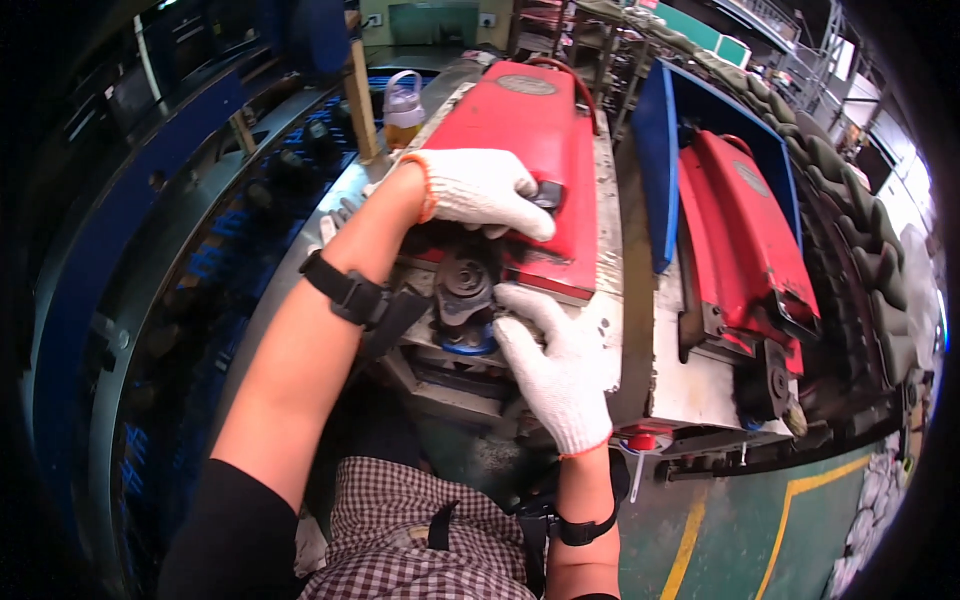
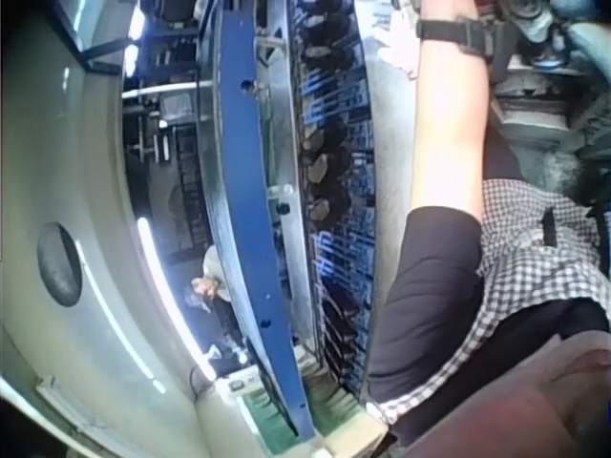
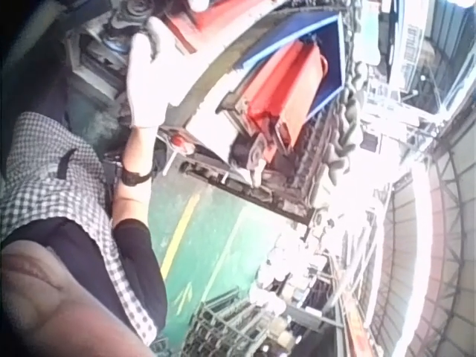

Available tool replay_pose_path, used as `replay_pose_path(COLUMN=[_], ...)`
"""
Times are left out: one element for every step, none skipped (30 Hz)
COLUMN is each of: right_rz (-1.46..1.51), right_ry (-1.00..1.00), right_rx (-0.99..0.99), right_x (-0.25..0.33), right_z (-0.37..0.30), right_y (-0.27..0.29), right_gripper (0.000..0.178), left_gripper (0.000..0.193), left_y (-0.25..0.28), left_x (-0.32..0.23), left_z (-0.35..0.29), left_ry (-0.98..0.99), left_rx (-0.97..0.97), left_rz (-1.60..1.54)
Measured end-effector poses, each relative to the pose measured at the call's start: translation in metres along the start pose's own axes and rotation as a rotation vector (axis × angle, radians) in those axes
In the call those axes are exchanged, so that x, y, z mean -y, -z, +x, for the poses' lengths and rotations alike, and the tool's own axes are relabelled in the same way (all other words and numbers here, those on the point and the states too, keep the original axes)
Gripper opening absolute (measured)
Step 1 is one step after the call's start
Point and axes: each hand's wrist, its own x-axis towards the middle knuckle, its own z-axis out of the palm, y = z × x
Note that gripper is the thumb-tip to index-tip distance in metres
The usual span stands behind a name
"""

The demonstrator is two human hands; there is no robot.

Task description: Processing shoe uppers and soles using industrial heating and lasting machines.

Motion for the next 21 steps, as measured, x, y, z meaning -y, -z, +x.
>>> replay_pose_path(right_rz=[-0.033, -0.065, -0.075, 0.055, 0.187, 0.184, 0.245, 0.305, 0.332, 0.329, 0.362, 0.395, 0.396, 0.407, 0.419, 0.556, 0.644, 0.724, 0.765, 0.802, 0.720], right_ry=[0.000, -0.001, 0.001, -0.162, -0.327, -0.326, -0.285, -0.245, -0.279, -0.287, -0.269, -0.251, -0.259, -0.264, -0.268, -0.294, -0.291, -0.292, -0.247, -0.201, -0.185], right_rx=[0.010, 0.021, 0.020, 0.080, 0.139, 0.133, 0.137, 0.142, 0.137, 0.137, 0.124, 0.113, 0.119, 0.168, 0.220, 0.268, 0.221, 0.168, 0.078, -0.014, 0.020], right_x=[-0.001, -0.001, 0.007, 0.018, 0.025, 0.021, 0.014, 0.011, 0.010, 0.009, 0.008, 0.007, 0.010, 0.016, 0.024, 0.031, 0.031, 0.029, 0.027, 0.026, 0.032], right_z=[-0.001, -0.001, 0.000, -0.001, -0.002, -0.002, -0.002, -0.003, -0.003, -0.003, -0.003, -0.004, -0.007, -0.014, -0.023, -0.034, -0.035, -0.037, -0.035, -0.034, -0.033], right_y=[0.004, 0.009, 0.009, 0.009, 0.008, 0.009, 0.008, 0.007, 0.009, 0.009, 0.009, 0.007, 0.003, -0.004, -0.016, -0.037, -0.056, -0.073, -0.094, -0.110, -0.120], right_gripper=[0.035, 0.035, 0.035, 0.034, 0.034, 0.034, 0.034, 0.034, 0.032, 0.032, 0.032, 0.031, 0.031, 0.030, 0.029, 0.024, 0.024, 0.024, 0.025, 0.026, 0.034], left_gripper=[0.046, 0.046, 0.046, 0.046, 0.046, 0.046, 0.046, 0.046, 0.046, 0.046, 0.046, 0.046, 0.046, 0.046, 0.047, 0.047, 0.047, 0.048, 0.048, 0.048, 0.048], left_y=[-0.001, -0.003, 0.000, 0.002, 0.003, 0.003, 0.003, 0.003, 0.001, 0.001, 0.001, 0.001, 0.001, 0.002, 0.003, 0.002, 0.003, 0.000, -0.001, 0.000, 0.002], left_x=[-0.001, -0.003, 0.000, 0.002, 0.006, 0.003, 0.002, 0.001, 0.001, 0.000, 0.001, 0.002, 0.003, 0.004, 0.007, 0.007, 0.007, 0.005, 0.007, 0.005, 0.005], left_z=[0.003, 0.009, 0.005, 0.002, -0.001, -0.001, -0.001, -0.001, 0.001, 0.004, 0.005, 0.006, 0.005, 0.004, 0.001, 0.002, 0.003, 0.004, 0.008, 0.011, 0.011], left_ry=[0.005, 0.011, 0.003, 0.009, 0.015, 0.009, 0.006, 0.003, 0.002, 0.003, 0.006, 0.011, 0.029, 0.049, 0.039, 0.037, 0.000, -0.042, -0.047, -0.047, -0.035], left_rx=[0.014, 0.028, 0.024, 0.031, 0.040, 0.040, 0.038, 0.037, 0.041, 0.046, 0.052, 0.055, 0.053, 0.052, 0.033, 0.048, 0.017, -0.014, -0.009, -0.009, 0.019], left_rz=[-0.007, -0.012, -0.018, -0.011, -0.005, -0.004, -0.014, -0.025, -0.032, -0.025, -0.018, -0.025, -0.016, -0.006, 0.010, 0.005, 0.050, 0.087, 0.111, 0.105, 0.104])
